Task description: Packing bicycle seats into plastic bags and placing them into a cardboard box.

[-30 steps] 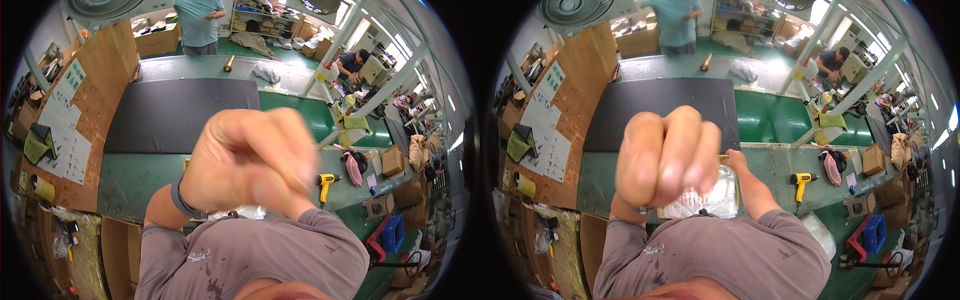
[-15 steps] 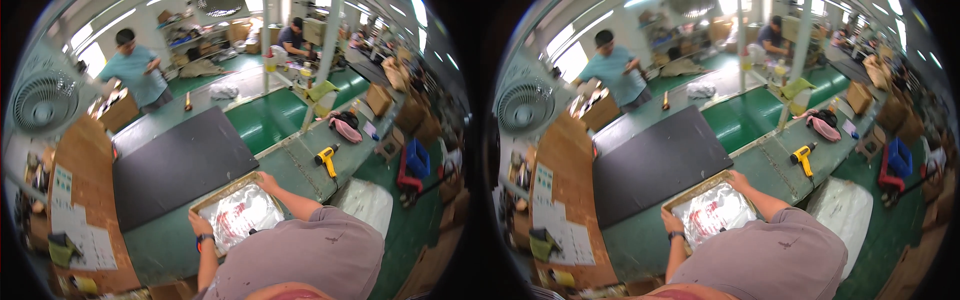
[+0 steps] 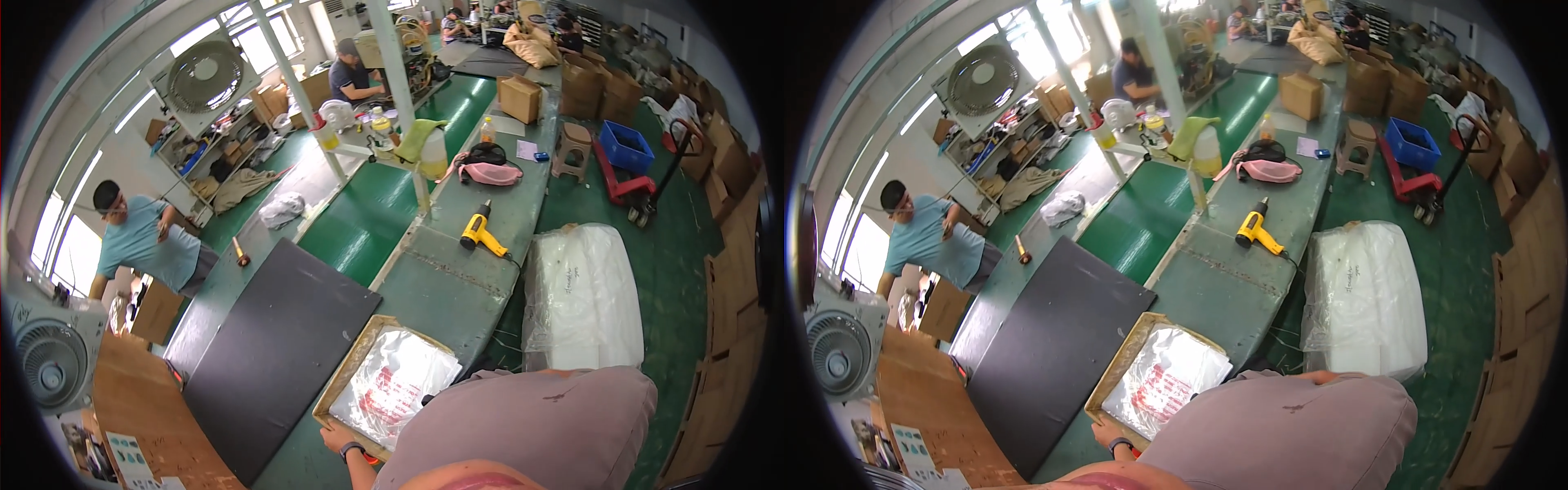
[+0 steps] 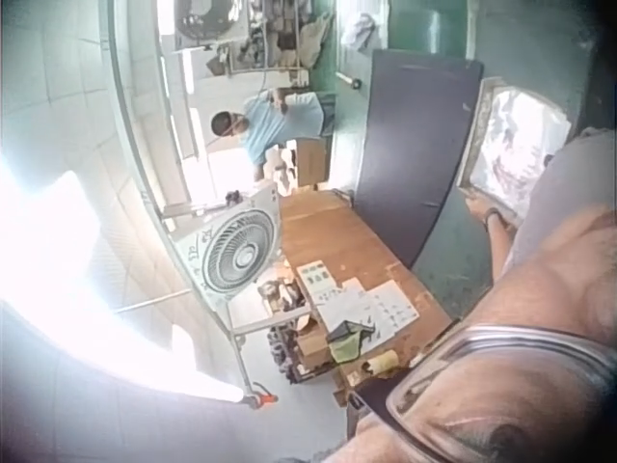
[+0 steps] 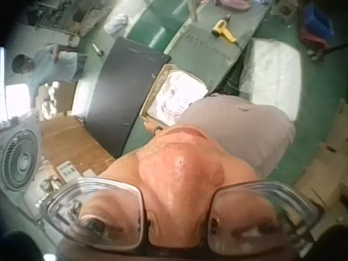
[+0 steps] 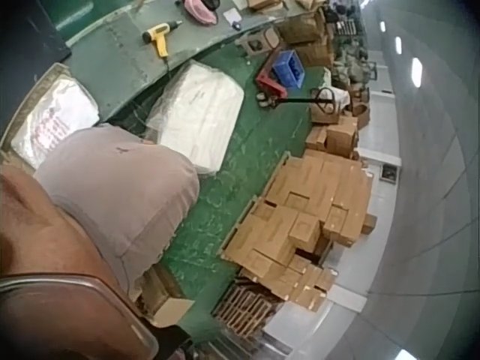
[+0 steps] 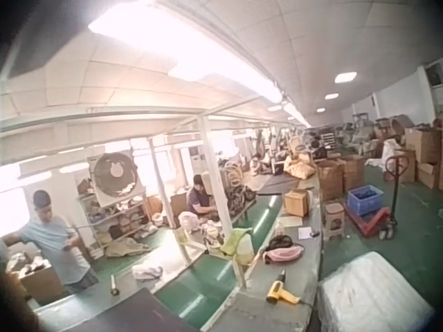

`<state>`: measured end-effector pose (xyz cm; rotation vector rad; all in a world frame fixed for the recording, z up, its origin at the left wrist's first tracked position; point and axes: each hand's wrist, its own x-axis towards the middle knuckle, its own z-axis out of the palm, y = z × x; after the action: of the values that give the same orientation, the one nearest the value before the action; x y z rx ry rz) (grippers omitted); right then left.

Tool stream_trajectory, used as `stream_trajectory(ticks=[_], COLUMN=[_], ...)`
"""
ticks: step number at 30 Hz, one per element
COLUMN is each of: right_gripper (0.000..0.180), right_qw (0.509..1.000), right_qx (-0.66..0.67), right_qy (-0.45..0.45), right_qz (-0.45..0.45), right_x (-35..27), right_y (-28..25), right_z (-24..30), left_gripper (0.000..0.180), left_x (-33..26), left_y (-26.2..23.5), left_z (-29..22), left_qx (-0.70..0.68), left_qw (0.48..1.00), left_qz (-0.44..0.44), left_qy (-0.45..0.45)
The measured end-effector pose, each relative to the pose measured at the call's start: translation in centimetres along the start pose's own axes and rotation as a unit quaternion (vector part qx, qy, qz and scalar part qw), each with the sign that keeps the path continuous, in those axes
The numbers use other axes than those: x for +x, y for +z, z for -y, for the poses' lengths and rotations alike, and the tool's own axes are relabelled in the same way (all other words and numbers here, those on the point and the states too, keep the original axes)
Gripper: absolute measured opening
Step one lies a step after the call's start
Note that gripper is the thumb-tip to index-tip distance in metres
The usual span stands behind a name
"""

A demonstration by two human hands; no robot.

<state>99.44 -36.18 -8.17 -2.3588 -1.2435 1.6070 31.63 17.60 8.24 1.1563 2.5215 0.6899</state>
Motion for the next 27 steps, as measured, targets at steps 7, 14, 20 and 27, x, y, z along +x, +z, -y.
stream_trajectory(ticks=[7, 14, 20, 27], right_gripper=[0.077, 0.074, 0.072, 0.05], right_qw=[0.976, 0.915, 0.851, 0.986], right_qx=[0.116, 0.183, 0.182, -0.005], right_qy=[-0.163, -0.322, -0.457, -0.157], right_qz=[-0.092, -0.162, -0.183, -0.061], right_x=[9.7, 25.0, 28.3, 28.4], right_y=[-1.9, -1.7, -4.0, -9.0], right_z=[-0.2, 10.9, 11.2, 11.2], left_gripper=[0.043, 0.041, 0.047, 0.051], left_x=[0.3, -1.9, -2.2, -1.9], left_y=[1.7, 1.0, 0.8, 1.4], left_z=[-2.7, -7.4, -6.2, -6.5], left_qx=[0.077, 0.138, 0.153, 0.156], left_qw=[0.996, 0.988, 0.986, 0.986], left_qz=[0.041, 0.05, 0.034, 0.021], left_qy=[-0.01, -0.056, -0.057, -0.047])
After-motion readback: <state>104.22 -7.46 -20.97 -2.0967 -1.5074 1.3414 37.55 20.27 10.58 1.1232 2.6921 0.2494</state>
